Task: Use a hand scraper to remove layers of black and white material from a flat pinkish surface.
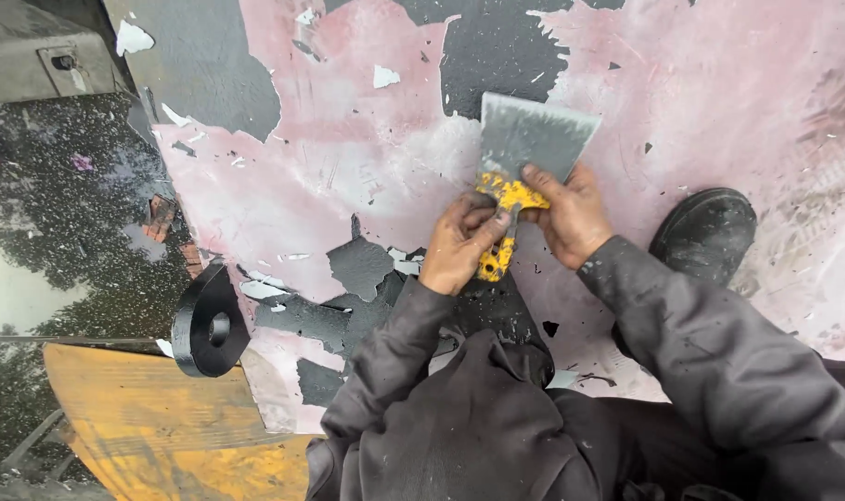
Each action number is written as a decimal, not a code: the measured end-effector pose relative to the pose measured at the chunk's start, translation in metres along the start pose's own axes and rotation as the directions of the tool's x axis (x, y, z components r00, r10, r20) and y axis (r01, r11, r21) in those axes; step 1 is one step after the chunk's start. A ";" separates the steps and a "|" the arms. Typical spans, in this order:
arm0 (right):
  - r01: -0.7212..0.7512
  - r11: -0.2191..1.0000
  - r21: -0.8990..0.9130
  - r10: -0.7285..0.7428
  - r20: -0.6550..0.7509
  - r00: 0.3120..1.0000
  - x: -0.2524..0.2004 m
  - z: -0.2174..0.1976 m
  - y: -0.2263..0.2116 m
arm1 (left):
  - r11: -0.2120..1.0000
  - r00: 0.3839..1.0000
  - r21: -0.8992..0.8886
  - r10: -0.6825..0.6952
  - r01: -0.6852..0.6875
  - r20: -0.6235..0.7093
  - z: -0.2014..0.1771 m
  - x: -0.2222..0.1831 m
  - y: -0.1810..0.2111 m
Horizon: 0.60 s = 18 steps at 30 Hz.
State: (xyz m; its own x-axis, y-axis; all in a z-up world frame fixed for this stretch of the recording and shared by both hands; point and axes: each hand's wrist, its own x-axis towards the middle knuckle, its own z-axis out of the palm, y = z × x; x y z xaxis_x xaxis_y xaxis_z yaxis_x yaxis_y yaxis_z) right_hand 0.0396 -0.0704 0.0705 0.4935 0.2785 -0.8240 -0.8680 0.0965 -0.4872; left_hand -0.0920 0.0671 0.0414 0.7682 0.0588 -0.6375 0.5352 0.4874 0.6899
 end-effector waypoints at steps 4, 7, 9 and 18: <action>-0.050 0.999 -0.001 0.050 -0.023 0.998 -0.008 0.025 0.040 | 1.000 0.972 0.003 -0.029 0.031 -0.232 -0.008 0.001 0.034; -0.055 0.989 0.140 0.074 -0.134 0.988 -0.012 0.041 0.048 | 0.991 0.972 0.133 0.039 -0.008 -0.232 -0.013 0.031 0.022; 0.000 0.968 0.250 0.070 -0.269 0.961 -0.012 0.051 0.047 | 0.970 0.953 0.237 0.118 -0.051 -0.279 -0.014 0.059 0.007; 0.166 0.964 0.209 -0.085 -0.350 0.933 -0.001 0.058 0.055 | 0.967 0.957 0.242 0.141 -0.079 -0.253 -0.012 0.068 0.026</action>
